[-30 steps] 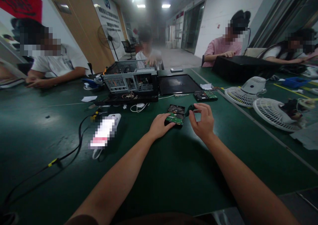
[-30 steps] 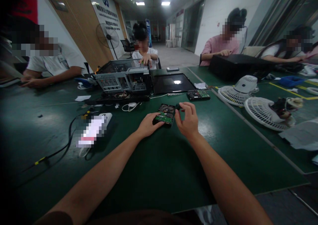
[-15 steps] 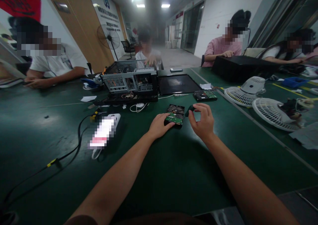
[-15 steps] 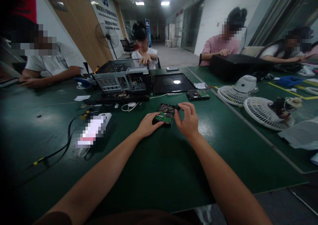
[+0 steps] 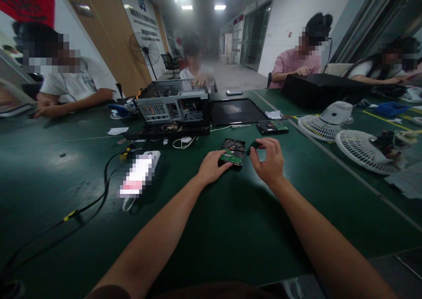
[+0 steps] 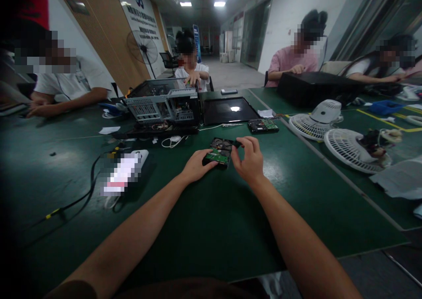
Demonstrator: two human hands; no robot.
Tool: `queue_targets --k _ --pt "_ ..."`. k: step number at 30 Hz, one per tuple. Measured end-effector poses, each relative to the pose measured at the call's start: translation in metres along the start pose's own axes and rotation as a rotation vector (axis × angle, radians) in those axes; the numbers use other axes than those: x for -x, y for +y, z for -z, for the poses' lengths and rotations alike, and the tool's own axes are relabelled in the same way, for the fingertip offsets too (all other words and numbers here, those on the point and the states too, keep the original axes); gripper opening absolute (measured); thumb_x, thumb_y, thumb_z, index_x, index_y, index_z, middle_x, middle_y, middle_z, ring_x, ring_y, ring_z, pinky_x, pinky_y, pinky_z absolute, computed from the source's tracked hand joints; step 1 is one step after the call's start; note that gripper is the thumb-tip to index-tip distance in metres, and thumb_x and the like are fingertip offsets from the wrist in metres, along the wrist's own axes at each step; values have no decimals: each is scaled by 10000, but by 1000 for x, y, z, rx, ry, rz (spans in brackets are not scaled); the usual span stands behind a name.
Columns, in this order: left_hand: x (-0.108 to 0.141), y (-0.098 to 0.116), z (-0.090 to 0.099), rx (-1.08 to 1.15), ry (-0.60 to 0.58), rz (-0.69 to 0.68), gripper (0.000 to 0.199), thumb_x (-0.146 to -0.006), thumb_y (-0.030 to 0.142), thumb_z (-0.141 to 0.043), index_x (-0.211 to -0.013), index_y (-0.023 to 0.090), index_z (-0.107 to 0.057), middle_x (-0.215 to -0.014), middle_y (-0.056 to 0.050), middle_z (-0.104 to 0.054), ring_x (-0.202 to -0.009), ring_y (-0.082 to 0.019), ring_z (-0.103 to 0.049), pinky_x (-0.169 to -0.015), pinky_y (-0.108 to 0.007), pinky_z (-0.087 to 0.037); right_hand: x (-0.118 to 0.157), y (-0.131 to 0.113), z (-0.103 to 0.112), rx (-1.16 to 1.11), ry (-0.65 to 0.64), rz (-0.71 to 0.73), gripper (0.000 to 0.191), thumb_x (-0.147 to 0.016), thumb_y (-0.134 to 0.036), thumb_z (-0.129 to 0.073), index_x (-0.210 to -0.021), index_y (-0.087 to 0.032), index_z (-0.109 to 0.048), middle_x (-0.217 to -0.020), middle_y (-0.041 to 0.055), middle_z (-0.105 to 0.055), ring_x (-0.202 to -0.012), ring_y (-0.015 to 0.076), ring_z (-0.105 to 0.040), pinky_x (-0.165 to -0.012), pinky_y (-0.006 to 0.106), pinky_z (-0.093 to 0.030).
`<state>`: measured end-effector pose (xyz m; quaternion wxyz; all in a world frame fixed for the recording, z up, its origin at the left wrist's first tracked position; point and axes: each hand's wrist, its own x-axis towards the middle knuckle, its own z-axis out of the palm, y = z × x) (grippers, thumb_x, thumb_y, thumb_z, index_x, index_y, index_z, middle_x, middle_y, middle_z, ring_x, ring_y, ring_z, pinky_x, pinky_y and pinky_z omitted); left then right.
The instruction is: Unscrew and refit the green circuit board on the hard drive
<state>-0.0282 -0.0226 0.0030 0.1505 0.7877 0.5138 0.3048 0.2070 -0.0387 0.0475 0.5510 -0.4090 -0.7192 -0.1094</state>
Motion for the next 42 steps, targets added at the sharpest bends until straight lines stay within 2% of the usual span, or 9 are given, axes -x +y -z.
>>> queue_targets --k 6,15,21,27,34,37,42 --pt "0 0 0 3 -4 2 584 -907 524 -667 -1397 225 -561 -1365 -85 -623 -1285 -276 -533 -1102 -426 -439 0 1 0 -42 -32 27 390 -897 -177 -619 -1271 -248 -532 -1222 101 -624 -1104 252 -629 -865 436 -607" --pt "0 2 2 3 -10 11 585 -907 529 -665 -1399 229 -561 -1372 -89 -620 -1297 -282 -528 -1105 -435 -438 -2 -1 1 38 2 5 344 -884 -286 -693 -1195 -248 -552 -1070 74 -603 -896 220 -625 -781 428 -595" --pt "0 0 -2 -1 13 -4 584 -903 534 -669 -1388 224 -570 -1352 -90 -631 -1285 -275 -538 -1108 -427 -436 -3 -5 3 30 -17 13 349 -916 -225 -622 -1256 -230 -543 -1074 87 -592 -911 217 -620 -801 428 -591" --pt "0 0 0 -4 4 -5 588 -904 531 -669 -1402 238 -558 -1364 -86 -627 -1290 -281 -534 -1106 -437 -434 -3 -3 1 39 23 -4 330 -894 -257 -681 -1195 -233 -547 -996 63 -588 -907 220 -607 -771 421 -590" --pt "0 2 1 -8 3 3 585 -910 531 -661 -1406 240 -554 -1363 -85 -622 -1288 -273 -533 -1102 -430 -435 -1 -3 0 -22 7 -4 349 -902 -236 -645 -1230 -231 -527 -1187 111 -596 -968 224 -644 -757 418 -617" --pt "1 3 2 -4 -2 5 579 -912 529 -659 -1402 238 -558 -1369 -87 -619 -1288 -273 -533 -1100 -430 -436 0 -3 -1 -45 5 2 353 -903 -224 -642 -1232 -235 -516 -1265 125 -618 -1033 242 -663 -801 446 -621" --pt "1 3 3 -1 -7 10 583 -903 518 -673 -1403 243 -557 -1366 -81 -623 -1291 -274 -534 -1106 -431 -433 0 -4 -1 -27 15 -15 324 -907 -252 -656 -1203 -235 -524 -1222 117 -652 -989 234 -685 -809 450 -617"
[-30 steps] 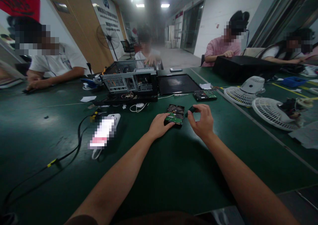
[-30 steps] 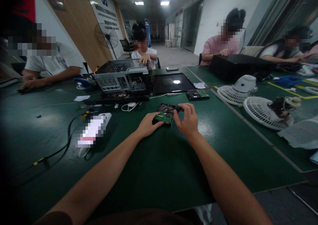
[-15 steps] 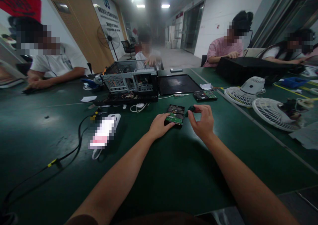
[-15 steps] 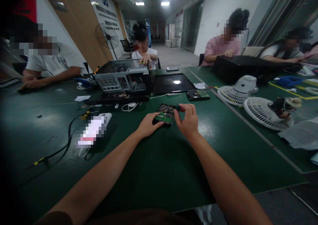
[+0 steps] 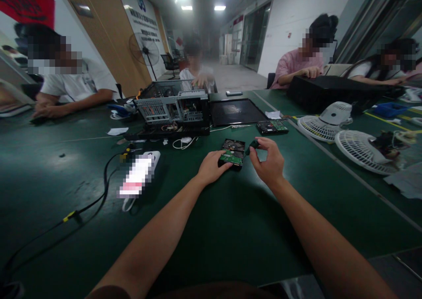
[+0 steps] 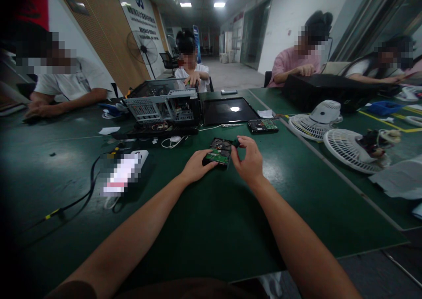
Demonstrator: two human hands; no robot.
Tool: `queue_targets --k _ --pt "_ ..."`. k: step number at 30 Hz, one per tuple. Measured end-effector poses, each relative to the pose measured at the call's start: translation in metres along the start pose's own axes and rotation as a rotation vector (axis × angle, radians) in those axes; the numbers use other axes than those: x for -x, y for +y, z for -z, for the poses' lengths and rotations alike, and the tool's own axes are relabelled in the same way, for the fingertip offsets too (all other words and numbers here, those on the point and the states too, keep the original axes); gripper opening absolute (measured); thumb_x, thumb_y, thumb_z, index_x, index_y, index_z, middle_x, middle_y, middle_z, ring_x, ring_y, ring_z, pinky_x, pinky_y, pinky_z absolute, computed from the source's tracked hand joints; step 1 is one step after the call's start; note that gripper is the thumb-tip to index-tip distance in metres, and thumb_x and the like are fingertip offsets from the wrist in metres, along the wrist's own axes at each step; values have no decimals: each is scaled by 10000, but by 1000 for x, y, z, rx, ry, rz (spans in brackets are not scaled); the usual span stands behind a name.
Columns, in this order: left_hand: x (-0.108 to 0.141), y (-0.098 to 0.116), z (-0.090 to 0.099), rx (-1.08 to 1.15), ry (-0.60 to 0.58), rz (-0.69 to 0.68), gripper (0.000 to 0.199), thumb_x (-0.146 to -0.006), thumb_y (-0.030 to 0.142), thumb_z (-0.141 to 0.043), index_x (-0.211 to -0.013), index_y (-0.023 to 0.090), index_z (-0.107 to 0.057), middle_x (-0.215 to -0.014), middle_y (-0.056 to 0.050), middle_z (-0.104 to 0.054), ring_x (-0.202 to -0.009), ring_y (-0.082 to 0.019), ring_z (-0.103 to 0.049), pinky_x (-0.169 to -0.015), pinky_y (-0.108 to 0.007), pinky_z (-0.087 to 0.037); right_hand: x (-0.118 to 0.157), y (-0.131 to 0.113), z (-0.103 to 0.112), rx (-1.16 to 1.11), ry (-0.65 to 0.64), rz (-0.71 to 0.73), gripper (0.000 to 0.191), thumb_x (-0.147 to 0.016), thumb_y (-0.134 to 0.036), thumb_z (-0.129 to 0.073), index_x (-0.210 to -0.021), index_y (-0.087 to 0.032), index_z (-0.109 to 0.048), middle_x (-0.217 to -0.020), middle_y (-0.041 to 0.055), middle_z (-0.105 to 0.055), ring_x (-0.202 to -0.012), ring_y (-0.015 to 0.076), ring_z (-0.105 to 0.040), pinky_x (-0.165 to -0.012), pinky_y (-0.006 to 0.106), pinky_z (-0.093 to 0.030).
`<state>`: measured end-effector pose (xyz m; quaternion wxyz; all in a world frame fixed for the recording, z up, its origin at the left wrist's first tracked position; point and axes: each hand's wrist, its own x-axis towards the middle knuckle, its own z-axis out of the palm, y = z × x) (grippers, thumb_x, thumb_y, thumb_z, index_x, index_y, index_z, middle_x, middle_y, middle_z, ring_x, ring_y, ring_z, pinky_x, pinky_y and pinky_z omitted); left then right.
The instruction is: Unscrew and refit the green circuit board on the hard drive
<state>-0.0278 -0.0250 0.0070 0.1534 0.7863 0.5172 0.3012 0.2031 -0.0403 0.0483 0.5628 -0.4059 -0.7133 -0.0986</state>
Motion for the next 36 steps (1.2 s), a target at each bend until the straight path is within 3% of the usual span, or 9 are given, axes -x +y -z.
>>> queue_targets --k 10,18,30,36 --pt "0 -1 -1 -6 0 -9 577 -908 514 -669 -1396 227 -558 -1372 -85 -621 -1300 -276 -527 -1118 -433 -425 -1 0 2 22 0 26 338 -893 -238 -664 -1207 -239 -539 -1146 94 -618 -954 229 -657 -783 444 -604" --pt "0 1 1 0 -4 -5 580 -914 527 -656 -1404 234 -554 -1370 -86 -620 -1295 -277 -529 -1108 -434 -431 0 2 1 -24 -23 35 347 -898 -195 -632 -1225 -239 -525 -1276 122 -635 -1038 244 -673 -823 460 -609" --pt "0 -3 -1 3 -2 4 590 -909 536 -658 -1410 245 -552 -1376 -86 -614 -1294 -279 -528 -1097 -438 -441 -2 1 2 5 -9 23 337 -890 -228 -658 -1210 -256 -554 -1158 97 -604 -990 239 -649 -774 431 -621" --pt "-1 -1 -2 -4 9 -20 570 -904 508 -677 -1392 237 -562 -1363 -80 -629 -1293 -272 -534 -1119 -431 -424 -1 4 2 -2 -20 24 361 -893 -210 -635 -1237 -263 -538 -1214 105 -603 -1043 251 -649 -798 450 -622"
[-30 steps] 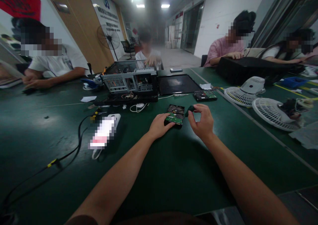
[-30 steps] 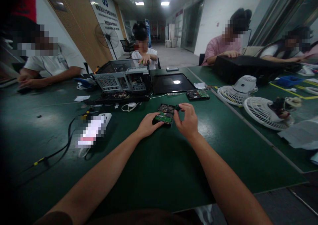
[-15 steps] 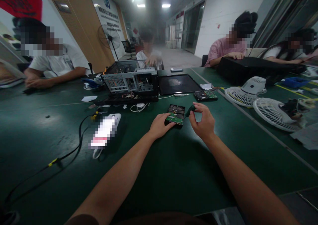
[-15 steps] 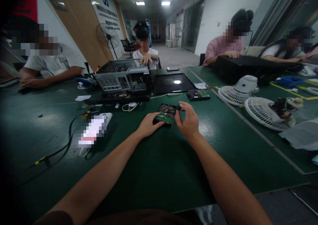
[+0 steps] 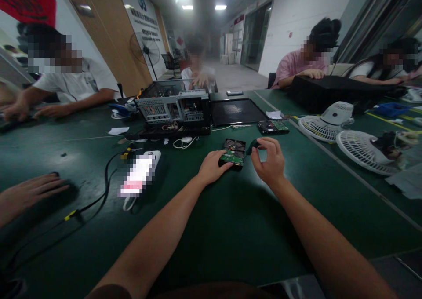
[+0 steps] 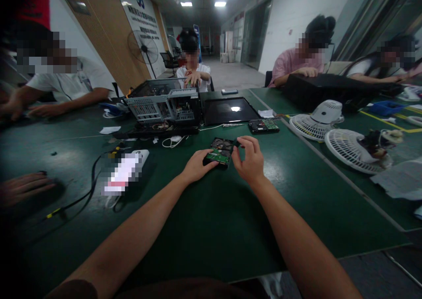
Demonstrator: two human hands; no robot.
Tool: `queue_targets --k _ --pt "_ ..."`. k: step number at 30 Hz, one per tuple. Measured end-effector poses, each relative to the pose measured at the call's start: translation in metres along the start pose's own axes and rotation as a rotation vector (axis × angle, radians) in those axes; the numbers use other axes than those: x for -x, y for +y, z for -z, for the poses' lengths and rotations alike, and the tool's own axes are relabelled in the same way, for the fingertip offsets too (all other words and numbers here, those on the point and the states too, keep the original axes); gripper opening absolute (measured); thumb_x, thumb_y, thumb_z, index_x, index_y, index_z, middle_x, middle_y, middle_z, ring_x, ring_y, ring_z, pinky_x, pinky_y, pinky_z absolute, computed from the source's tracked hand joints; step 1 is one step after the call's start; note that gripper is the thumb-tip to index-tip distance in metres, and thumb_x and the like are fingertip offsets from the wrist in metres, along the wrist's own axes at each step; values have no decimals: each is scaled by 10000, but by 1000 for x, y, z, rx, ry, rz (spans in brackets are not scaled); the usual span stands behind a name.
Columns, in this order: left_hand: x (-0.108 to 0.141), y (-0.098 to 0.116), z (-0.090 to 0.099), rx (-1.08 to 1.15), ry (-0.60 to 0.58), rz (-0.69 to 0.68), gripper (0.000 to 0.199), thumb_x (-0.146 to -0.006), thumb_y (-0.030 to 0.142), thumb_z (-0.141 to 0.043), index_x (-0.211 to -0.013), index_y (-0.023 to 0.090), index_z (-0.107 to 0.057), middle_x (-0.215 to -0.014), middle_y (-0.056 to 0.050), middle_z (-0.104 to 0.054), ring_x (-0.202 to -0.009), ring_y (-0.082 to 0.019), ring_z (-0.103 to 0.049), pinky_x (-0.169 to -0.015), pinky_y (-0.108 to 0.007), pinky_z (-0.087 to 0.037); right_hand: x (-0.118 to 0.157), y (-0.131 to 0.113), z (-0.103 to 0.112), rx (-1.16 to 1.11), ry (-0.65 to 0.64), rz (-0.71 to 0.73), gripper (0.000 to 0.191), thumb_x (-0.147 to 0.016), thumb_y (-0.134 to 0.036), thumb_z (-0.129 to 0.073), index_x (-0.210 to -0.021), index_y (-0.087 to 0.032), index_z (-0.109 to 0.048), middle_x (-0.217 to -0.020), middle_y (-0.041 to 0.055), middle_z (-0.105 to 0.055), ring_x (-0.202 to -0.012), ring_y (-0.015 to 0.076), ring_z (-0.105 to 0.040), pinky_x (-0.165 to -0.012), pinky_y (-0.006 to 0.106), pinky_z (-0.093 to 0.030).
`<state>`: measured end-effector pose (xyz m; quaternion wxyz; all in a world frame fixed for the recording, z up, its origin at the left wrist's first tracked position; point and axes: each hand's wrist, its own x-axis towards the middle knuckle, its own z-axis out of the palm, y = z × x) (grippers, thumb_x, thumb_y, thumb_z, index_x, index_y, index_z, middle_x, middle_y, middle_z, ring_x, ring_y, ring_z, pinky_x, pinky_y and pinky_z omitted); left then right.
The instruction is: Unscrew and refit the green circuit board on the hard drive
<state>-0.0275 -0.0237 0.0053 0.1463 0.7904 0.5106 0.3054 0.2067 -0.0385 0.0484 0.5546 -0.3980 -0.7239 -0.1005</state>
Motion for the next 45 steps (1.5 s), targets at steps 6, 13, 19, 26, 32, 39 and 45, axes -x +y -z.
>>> queue_targets --k 6,13,19,26,32,39,45 --pt "1 0 1 0 -6 11 575 -908 515 -669 -1398 237 -557 -1368 -81 -625 -1296 -275 -533 -1112 -433 -432 0 0 0 3 -2 8 339 -897 -197 -621 -1214 -253 -513 -1233 107 -622 -1051 249 -652 -847 472 -598" --pt "1 1 1 3 0 7 573 -910 525 -664 -1393 233 -561 -1360 -83 -629 -1287 -275 -537 -1108 -425 -436 -2 -3 1 26 7 -7 339 -878 -241 -664 -1191 -247 -534 -1106 86 -566 -927 222 -605 -742 419 -603" --pt "1 -1 0 3 1 4 574 -914 538 -653 -1392 234 -559 -1367 -83 -621 -1288 -274 -531 -1106 -429 -432 -2 -5 3 35 -15 -16 352 -880 -207 -629 -1220 -236 -545 -1127 96 -558 -909 219 -606 -755 435 -602" --pt "0 -2 -1 2 -3 6 583 -911 533 -659 -1402 237 -556 -1370 -78 -619 -1292 -266 -529 -1112 -421 -427 -2 -4 1 48 20 -10 336 -886 -244 -675 -1197 -225 -549 -1071 82 -567 -881 204 -605 -747 410 -599" --pt "0 -2 -1 -4 1 2 584 -912 533 -658 -1401 230 -557 -1371 -77 -624 -1293 -267 -531 -1119 -417 -423 -1 -3 1 17 1 -10 349 -898 -226 -647 -1230 -226 -541 -1162 105 -584 -946 218 -629 -763 414 -613" --pt "0 -1 0 -6 -7 8 577 -914 534 -652 -1396 231 -559 -1369 -82 -625 -1292 -278 -532 -1107 -431 -434 1 -3 -1 12 5 -22 377 -903 -237 -655 -1259 -244 -531 -1198 102 -648 -932 226 -679 -804 443 -618" --pt "0 -2 0 3 -13 11 595 -911 538 -655 -1411 232 -549 -1380 -88 -616 -1296 -280 -531 -1106 -437 -436 1 -4 0 48 2 -22 355 -905 -260 -665 -1238 -236 -546 -1116 88 -653 -868 213 -670 -801 439 -600"
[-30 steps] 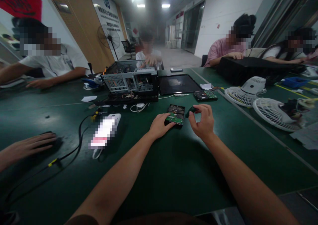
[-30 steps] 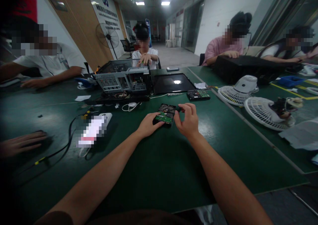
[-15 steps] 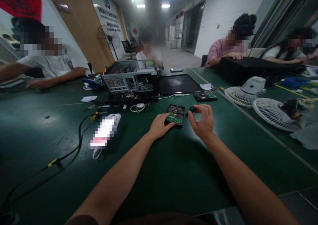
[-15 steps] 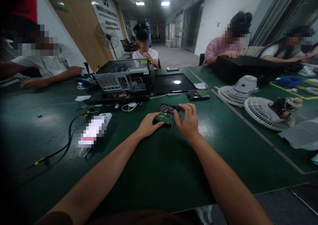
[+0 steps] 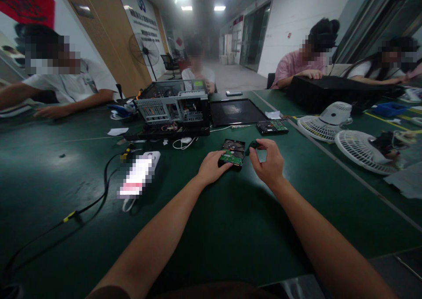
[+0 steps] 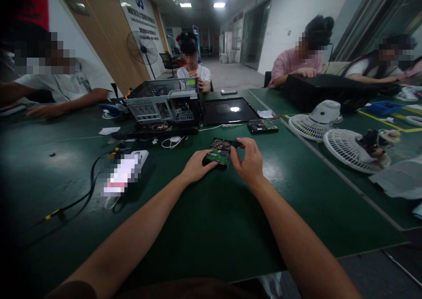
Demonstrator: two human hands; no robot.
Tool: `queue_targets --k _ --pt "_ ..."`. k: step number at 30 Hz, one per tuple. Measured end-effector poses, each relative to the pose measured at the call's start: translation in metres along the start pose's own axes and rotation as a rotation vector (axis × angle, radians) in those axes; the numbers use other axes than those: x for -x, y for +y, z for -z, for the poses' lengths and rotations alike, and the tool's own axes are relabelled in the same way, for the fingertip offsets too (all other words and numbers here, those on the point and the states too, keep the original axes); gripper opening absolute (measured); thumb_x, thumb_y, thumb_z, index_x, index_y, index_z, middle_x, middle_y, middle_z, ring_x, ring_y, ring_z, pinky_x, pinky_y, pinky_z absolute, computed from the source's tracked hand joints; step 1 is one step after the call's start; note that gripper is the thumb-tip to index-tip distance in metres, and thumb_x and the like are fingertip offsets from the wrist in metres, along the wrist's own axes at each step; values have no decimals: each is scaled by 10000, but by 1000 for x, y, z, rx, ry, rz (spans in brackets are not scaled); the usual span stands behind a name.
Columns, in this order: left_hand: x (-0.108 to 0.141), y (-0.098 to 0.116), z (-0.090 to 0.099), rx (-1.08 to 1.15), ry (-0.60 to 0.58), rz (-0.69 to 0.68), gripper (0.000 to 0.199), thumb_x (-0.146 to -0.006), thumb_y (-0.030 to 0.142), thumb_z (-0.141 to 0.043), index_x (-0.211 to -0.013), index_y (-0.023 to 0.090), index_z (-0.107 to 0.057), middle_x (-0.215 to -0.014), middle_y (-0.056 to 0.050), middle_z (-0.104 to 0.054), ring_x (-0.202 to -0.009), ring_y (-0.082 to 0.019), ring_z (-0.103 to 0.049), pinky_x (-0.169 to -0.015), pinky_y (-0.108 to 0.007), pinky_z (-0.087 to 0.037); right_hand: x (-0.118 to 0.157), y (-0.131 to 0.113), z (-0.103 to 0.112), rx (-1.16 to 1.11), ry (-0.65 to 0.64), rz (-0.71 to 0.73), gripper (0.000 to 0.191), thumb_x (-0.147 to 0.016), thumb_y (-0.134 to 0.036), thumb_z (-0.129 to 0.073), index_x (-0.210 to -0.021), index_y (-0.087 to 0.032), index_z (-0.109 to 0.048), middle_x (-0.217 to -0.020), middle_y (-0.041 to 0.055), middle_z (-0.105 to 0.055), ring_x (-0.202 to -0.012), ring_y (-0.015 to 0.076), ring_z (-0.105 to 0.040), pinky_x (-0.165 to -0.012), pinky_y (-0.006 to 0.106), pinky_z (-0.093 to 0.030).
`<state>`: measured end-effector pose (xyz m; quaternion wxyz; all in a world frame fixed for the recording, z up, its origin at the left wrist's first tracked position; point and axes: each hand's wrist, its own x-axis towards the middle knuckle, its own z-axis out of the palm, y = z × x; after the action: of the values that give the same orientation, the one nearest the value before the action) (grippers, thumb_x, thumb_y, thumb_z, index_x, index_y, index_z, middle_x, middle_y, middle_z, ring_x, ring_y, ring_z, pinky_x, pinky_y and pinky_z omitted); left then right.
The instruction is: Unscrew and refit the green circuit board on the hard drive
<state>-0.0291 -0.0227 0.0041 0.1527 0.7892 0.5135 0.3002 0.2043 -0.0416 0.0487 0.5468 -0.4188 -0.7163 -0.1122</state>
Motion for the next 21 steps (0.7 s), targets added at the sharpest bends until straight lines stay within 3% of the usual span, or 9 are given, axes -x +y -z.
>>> queue_targets --k 8,21 --pt "0 0 1 9 5 -6 588 -911 532 -658 -1404 229 -557 -1367 -86 -624 -1283 -276 -538 -1098 -429 -445 -1 0 0 -5 12 12 345 -898 -237 -661 -1224 -229 -546 -1093 87 -640 -901 219 -658 -816 437 -585" --pt "0 0 -1 -2 31 -30 575 -907 526 -663 -1385 220 -570 -1350 -86 -640 -1275 -272 -546 -1103 -420 -441 0 0 -2 -34 10 36 359 -904 -215 -652 -1241 -240 -531 -1219 110 -649 -913 214 -681 -801 431 -602"
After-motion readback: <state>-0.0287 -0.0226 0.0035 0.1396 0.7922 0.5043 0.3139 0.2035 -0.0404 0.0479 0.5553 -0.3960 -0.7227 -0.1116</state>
